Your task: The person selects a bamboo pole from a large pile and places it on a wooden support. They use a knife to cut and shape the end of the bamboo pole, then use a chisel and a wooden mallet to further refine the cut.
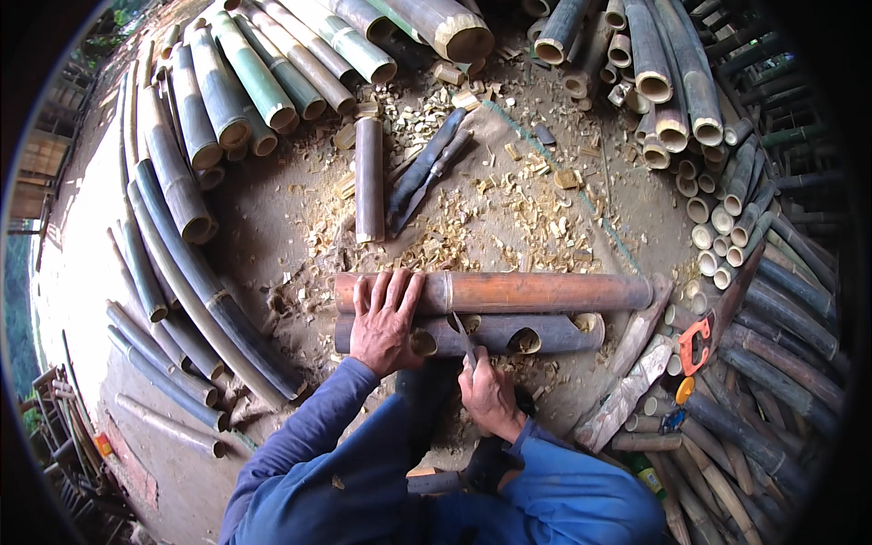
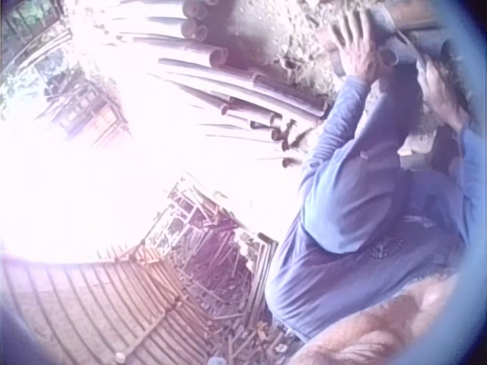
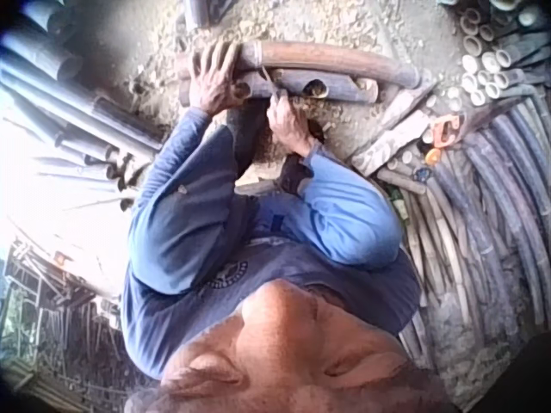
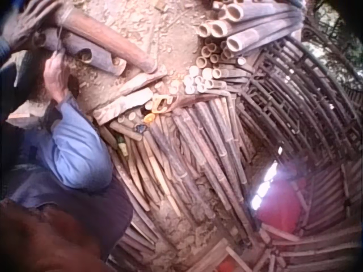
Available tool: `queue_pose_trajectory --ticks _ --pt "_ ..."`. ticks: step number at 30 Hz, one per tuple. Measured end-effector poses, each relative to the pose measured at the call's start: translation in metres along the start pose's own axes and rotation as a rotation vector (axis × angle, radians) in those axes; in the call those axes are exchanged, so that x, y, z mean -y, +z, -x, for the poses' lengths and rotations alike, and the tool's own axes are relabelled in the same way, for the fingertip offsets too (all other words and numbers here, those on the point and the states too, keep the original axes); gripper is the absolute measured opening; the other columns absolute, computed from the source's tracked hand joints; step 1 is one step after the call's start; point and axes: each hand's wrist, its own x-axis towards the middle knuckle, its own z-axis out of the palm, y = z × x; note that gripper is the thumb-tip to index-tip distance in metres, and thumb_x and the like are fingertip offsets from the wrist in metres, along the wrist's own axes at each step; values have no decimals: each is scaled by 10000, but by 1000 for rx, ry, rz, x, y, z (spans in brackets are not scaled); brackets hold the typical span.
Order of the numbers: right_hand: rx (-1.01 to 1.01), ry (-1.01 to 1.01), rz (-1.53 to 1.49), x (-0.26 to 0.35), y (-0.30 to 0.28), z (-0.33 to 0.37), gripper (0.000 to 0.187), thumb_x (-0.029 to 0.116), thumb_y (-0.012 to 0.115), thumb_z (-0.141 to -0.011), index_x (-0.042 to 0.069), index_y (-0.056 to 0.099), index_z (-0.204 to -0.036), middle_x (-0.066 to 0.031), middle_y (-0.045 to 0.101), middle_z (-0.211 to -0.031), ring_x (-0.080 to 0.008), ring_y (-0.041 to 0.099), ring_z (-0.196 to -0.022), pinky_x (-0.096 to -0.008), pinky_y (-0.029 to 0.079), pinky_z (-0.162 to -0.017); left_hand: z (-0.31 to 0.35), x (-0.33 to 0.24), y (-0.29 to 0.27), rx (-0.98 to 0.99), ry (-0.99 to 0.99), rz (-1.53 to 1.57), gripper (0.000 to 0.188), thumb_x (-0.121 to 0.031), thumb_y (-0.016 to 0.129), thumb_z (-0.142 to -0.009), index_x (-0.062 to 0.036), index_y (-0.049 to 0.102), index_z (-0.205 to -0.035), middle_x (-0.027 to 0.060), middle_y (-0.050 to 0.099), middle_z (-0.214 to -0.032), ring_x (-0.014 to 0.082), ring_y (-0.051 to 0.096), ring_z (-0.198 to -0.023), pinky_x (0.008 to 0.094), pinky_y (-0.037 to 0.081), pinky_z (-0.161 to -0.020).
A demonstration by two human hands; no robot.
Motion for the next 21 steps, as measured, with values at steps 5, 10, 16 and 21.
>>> queue_pose_trajectory --ticks 5,10,16,21 --pt "59 24 24 1 -7 -1 176 147 516 -981 -8 517 -1065 -261 635 -766 -479 642 -734 -548 494 -623 -1 1 -3 1 8 -7 1235 -394 859 -470 -117 309 -1540 144 401 -1491 361 331 -1431 604 155 -1198" --pt "-76 77 -287 -12 -39 18 201 170 500 -1012 9 541 -1125 -181 657 -744 -382 681 -710 -482 523 -639 -1 0 -1 1 13 0 1238 -417 871 -504 -117 286 -1553 153 372 -1508 370 305 -1446 608 148 -1203" --pt "-467 111 -266 -69 -83 51 239 162 442 -1054 -37 539 -1145 -124 615 -719 -251 617 -663 -376 478 -635 -21 -45 -5 131 67 -2 1405 -472 942 -431 -133 220 -1588 191 276 -1572 417 190 -1501 643 84 -1194" --pt "-656 328 16 -140 -102 64 295 206 467 -1049 -65 543 -1135 -232 629 -755 -403 647 -703 -500 475 -631 -54 -100 18 164 171 -18 1428 -505 949 -415 -112 228 -1584 213 288 -1564 422 226 -1483 643 99 -1191"
